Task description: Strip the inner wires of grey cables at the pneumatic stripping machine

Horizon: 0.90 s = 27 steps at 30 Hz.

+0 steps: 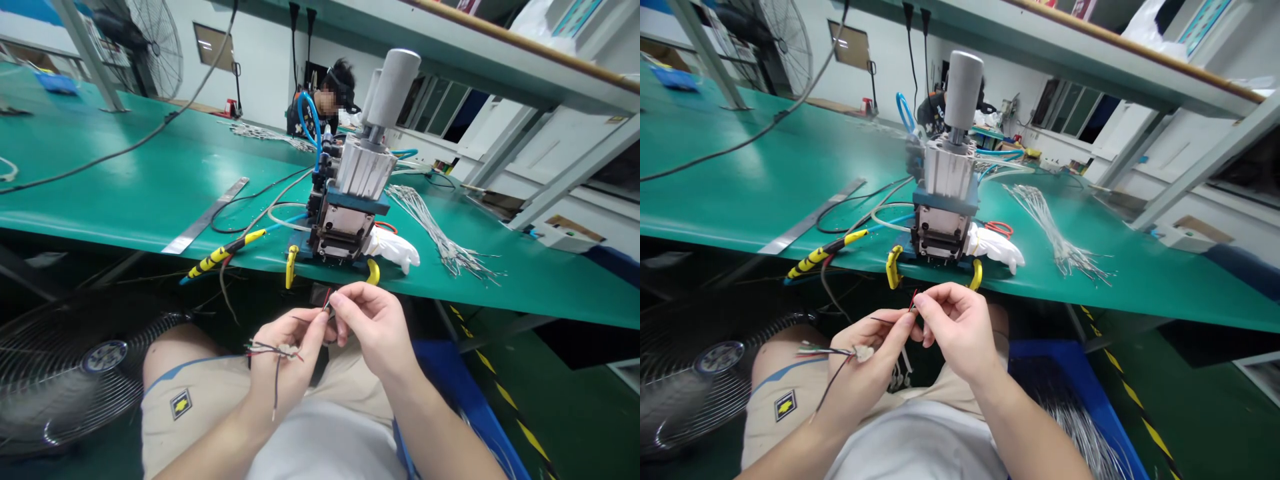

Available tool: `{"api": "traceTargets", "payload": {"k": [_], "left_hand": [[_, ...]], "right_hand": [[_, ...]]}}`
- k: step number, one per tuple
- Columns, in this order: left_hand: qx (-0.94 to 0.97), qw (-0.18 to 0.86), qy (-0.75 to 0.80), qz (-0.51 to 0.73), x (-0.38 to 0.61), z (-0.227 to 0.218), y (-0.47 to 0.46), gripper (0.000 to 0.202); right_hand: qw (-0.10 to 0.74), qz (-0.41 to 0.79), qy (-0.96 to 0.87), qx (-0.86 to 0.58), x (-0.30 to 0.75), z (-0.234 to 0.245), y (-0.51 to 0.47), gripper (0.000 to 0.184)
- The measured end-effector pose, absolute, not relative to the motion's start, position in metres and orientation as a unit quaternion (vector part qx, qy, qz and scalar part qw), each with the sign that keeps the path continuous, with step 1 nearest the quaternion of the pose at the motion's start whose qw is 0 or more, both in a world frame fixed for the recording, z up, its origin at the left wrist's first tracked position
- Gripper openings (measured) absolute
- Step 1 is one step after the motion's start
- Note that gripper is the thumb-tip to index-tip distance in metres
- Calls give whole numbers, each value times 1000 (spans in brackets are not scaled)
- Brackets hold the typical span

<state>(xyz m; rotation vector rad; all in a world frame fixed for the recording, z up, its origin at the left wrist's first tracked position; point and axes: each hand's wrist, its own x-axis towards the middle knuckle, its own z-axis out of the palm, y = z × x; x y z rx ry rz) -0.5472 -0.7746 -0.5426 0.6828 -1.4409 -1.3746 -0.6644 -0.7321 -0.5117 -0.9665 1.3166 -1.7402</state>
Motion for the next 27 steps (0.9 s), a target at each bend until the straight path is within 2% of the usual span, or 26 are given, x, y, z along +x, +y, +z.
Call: {"api": "traceTargets", "payload": {"k": [9,15,21,27], "left_hand": [[276,452,-519,-671,-544,-539,-779,12],[271,463,-487,-689,-545,-538,-780,11],[250,465,-482,-700,-547,-535,-780,13],[233,435,-508,-706,-545,-538,-782,16]], "right_hand": [[315,-677,539,-388,-662,-512,-732,23],[414,-683,483,-360,-667,-514,-736,23],[455,-667,474,-351,-661,-519,-735,25],[485,-652,471,-343,-662,-515,-737,19]]}}
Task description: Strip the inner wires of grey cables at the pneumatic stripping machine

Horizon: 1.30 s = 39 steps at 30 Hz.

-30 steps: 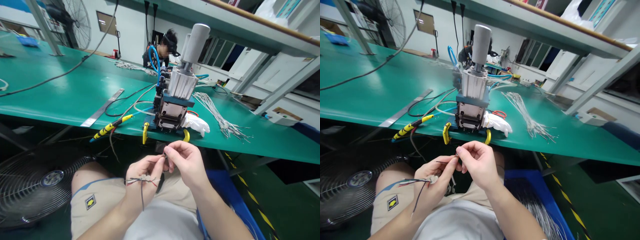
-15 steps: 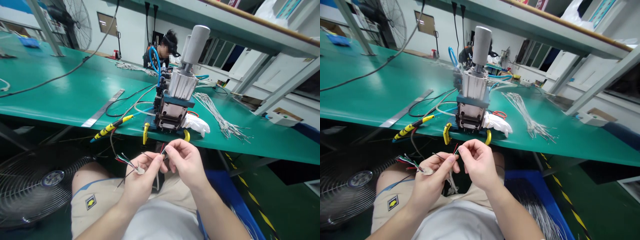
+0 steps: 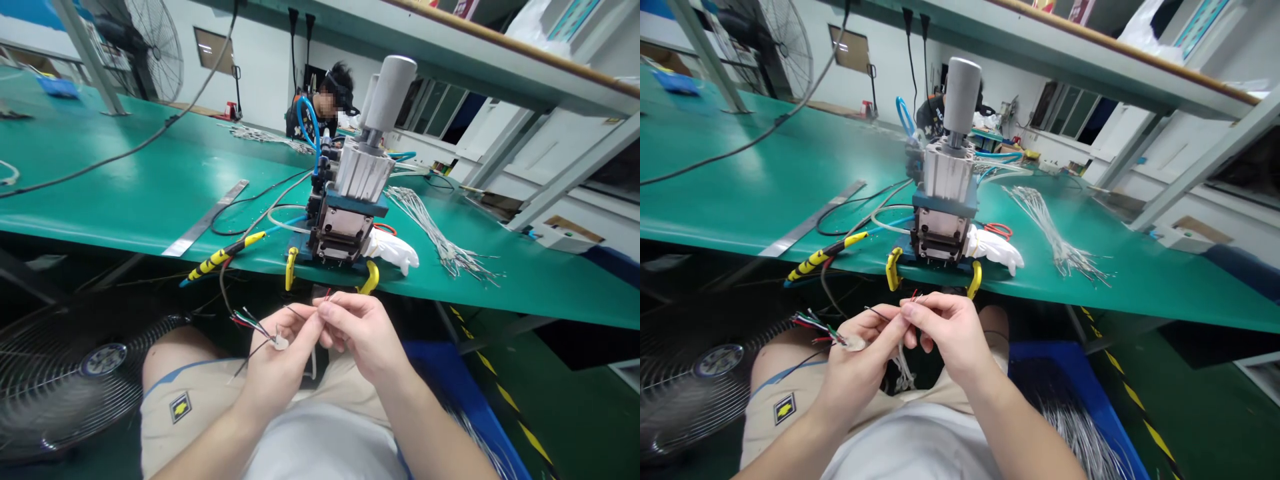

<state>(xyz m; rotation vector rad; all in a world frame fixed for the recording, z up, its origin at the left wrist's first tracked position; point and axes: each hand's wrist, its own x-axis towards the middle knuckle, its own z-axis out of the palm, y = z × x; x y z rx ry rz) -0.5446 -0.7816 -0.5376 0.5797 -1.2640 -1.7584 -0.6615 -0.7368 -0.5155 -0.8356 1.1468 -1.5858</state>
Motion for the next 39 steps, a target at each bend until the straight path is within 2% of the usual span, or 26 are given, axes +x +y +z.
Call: {"api": "traceTargets", "payload": {"k": [7,12,19,23,29,32,39], "left_hand": [[229,408,-535,-704,-540,-544,-784,15],[229,392,-569,-686,-541,-537,-784,21],[284,340,-627,-640,-541,-536,-786,30],[261,311,-685,-606,-536,-539,-790,36],[223,248,-723,-605,-529,-534,-798,36],[205,233,-746,-590,-527,-528,-803,36],[213,312,-707,-597,-540,-537,-789,30]], "right_hand": [[498,-653,470,-322,-670,-512,-735,18],[486,-659,474,-323,-673,-515,-733,16],[391,-645,508,-415,-682,-517,-728,5],[310,-624,538,-474,-688,-513,-723,9],[426,-579,526,-455,-703,-509,-722,16],[458,-553,528,-453,-707,-507,-721,19],[412,-606,510,-450,-700,-505,-724,24]]}}
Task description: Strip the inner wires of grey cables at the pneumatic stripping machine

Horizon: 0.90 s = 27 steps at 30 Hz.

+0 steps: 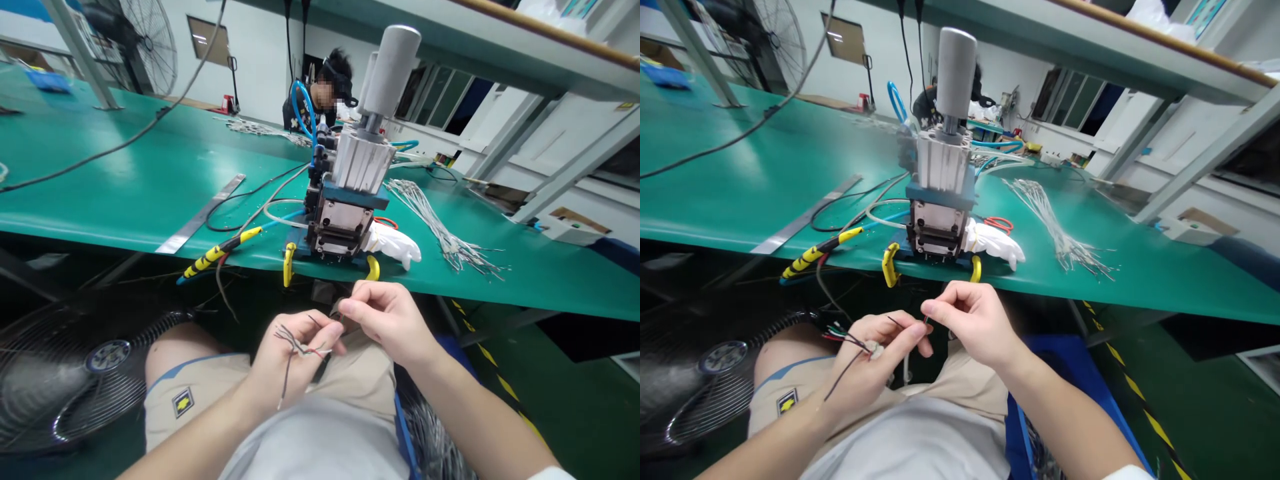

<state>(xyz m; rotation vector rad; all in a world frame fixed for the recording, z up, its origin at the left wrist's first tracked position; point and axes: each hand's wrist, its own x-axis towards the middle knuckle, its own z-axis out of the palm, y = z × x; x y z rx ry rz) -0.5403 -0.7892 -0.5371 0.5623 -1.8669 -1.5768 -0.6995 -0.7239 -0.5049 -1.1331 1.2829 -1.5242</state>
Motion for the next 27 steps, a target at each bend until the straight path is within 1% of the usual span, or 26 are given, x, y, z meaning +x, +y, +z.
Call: {"api": "traceTargets", "payload": {"k": [3,5,7,10,11,12,14,16,18,21,23,25,27], "left_hand": [[222,340,-697,-591,-547,-546,-787,29],[209,341,-719,-568,-547,-549,-792,26],[185,334,-755,-533,-545,-549,-800,23],[149,331,-802,-474,-544,-551,-811,23],[138,336,-812,-457,-545,-552,-813,23],[131,341,-819,-442,-545,-553,-813,24],[130,351,-820,-433,-548,-554,-813,24],[147,359,-802,-455,-551,-551,-811,27],[170,375,-759,-504,-555,-545,-810,28],[198,409,-664,-594,-565,-532,-811,26],[207,432,-604,-637,-573,-525,-815,26],[214,462,-561,-652,-582,-521,-821,26],[220,493,-532,-653,-589,-518,-828,23]], "right_hand": [[432,-619,497,-429,-698,-507,-728,27],[435,-612,494,-438,-700,-508,-729,28],[400,-597,505,-478,-703,-507,-729,28],[300,-576,550,-524,-706,-505,-729,27],[294,-574,564,-516,-706,-505,-730,27],[317,-575,571,-492,-706,-505,-732,27],[416,-582,560,-418,-706,-507,-736,30],[497,-593,527,-352,-704,-507,-741,30],[530,-614,492,-317,-702,-506,-746,28],[536,-650,455,-289,-696,-504,-752,25],[518,-680,444,-268,-692,-506,-754,29],[487,-711,440,-251,-688,-512,-753,31],[465,-727,443,-242,-683,-520,-751,28]]}}
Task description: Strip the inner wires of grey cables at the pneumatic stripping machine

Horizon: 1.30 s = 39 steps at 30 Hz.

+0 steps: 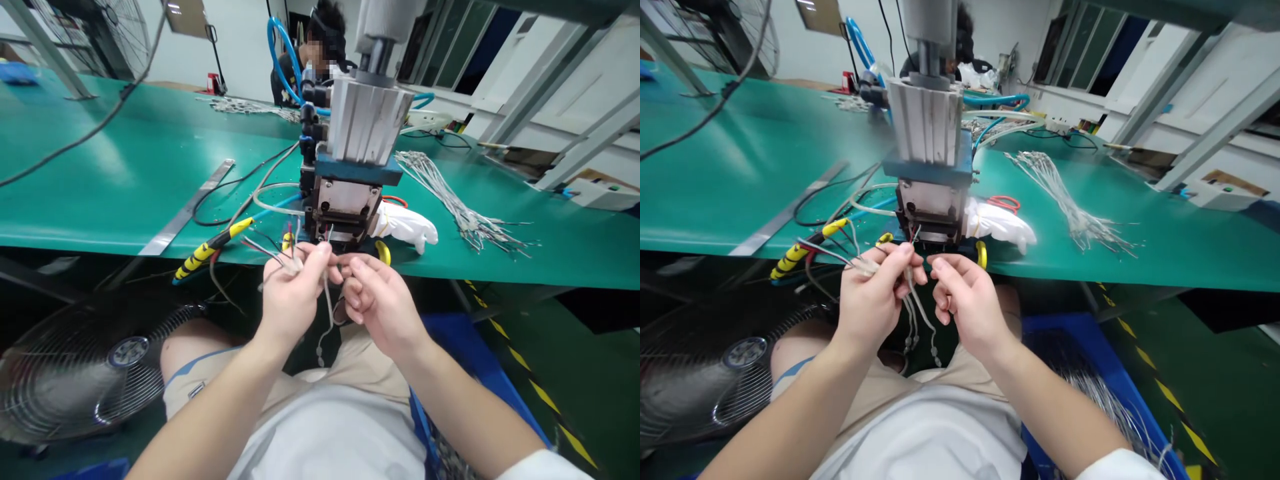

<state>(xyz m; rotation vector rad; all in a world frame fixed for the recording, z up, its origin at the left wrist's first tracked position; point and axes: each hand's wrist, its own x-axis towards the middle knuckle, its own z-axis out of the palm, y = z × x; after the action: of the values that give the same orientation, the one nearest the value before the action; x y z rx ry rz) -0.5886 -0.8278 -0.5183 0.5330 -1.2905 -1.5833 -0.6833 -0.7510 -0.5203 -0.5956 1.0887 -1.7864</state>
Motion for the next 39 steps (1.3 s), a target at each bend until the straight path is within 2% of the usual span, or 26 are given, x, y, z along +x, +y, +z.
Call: {"api": "traceTargets", "payload": {"k": [4,11,18,39], "left_hand": [[237,505,-484,-674,-599,-514,-838,22],[256,512,-453,-684,-610,-509,-839,22],[265,527,-448,-672,-614,-509,-839,23],[267,529,-448,-670,-617,-510,-837,22]], "right_hand": [[475,-712,459,-238,-677,-540,-744,21],[464,-700,487,-240,-677,-556,-735,23],[445,-689,495,-287,-678,-557,-731,24],[444,-688,497,-287,-680,-554,-727,21]]}}
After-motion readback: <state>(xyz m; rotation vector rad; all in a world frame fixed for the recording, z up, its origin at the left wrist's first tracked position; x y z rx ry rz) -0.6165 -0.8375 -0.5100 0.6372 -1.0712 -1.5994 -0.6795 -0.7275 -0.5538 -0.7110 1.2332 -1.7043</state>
